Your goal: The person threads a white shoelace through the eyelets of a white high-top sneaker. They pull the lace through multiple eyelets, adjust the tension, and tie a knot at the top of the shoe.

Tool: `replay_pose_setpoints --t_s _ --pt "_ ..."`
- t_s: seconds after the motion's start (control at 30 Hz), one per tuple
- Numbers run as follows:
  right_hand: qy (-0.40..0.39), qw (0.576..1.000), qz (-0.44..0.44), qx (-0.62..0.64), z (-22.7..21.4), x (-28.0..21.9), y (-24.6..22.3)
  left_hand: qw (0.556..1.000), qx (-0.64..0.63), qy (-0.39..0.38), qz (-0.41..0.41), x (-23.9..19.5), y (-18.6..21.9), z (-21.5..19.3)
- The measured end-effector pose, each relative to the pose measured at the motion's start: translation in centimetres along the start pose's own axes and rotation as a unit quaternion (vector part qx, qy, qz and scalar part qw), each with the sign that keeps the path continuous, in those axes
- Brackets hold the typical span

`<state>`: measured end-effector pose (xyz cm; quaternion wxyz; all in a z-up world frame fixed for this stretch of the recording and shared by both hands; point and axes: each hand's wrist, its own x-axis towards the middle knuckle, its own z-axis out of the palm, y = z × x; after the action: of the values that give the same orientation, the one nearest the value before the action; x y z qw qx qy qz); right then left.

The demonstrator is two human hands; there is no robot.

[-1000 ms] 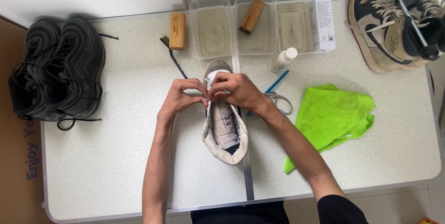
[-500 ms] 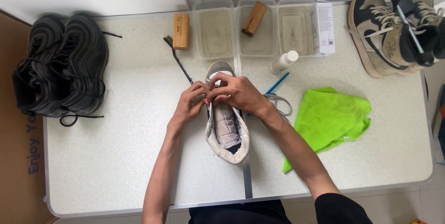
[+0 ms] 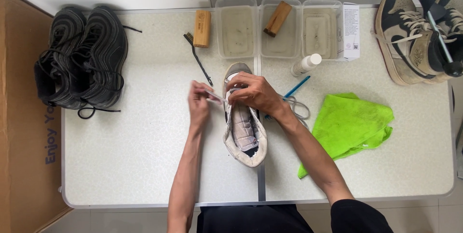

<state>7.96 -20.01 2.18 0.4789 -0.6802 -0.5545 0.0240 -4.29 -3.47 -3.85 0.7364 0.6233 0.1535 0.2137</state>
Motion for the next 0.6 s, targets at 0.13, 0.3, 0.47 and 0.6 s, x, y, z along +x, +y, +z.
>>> replay_pose_setpoints --t_s 0.13,0.3,0.47,0.6 --pt "-0.009 1.0 0.021 0.02 -0.3 -0.1 0.4 0.994 -0.004 -0.104 -0.042 0.2 0.2 -1.8" --pt "-0.029 0.993 0.078 0.088 -0.8 -0.2 -1.0 0.998 0.058 -0.023 0.014 -1.8 1.1 -1.2" --pt "-0.026 0.988 0.13 0.082 -2.9 -1.4 -2.5 0.995 0.038 -0.058 0.077 -1.8 7.9 0.5" --pt "-0.043 0.981 0.172 0.081 -3.6 -2.1 -2.7 0.972 0.08 -0.109 0.194 -0.6 13.3 1.8"
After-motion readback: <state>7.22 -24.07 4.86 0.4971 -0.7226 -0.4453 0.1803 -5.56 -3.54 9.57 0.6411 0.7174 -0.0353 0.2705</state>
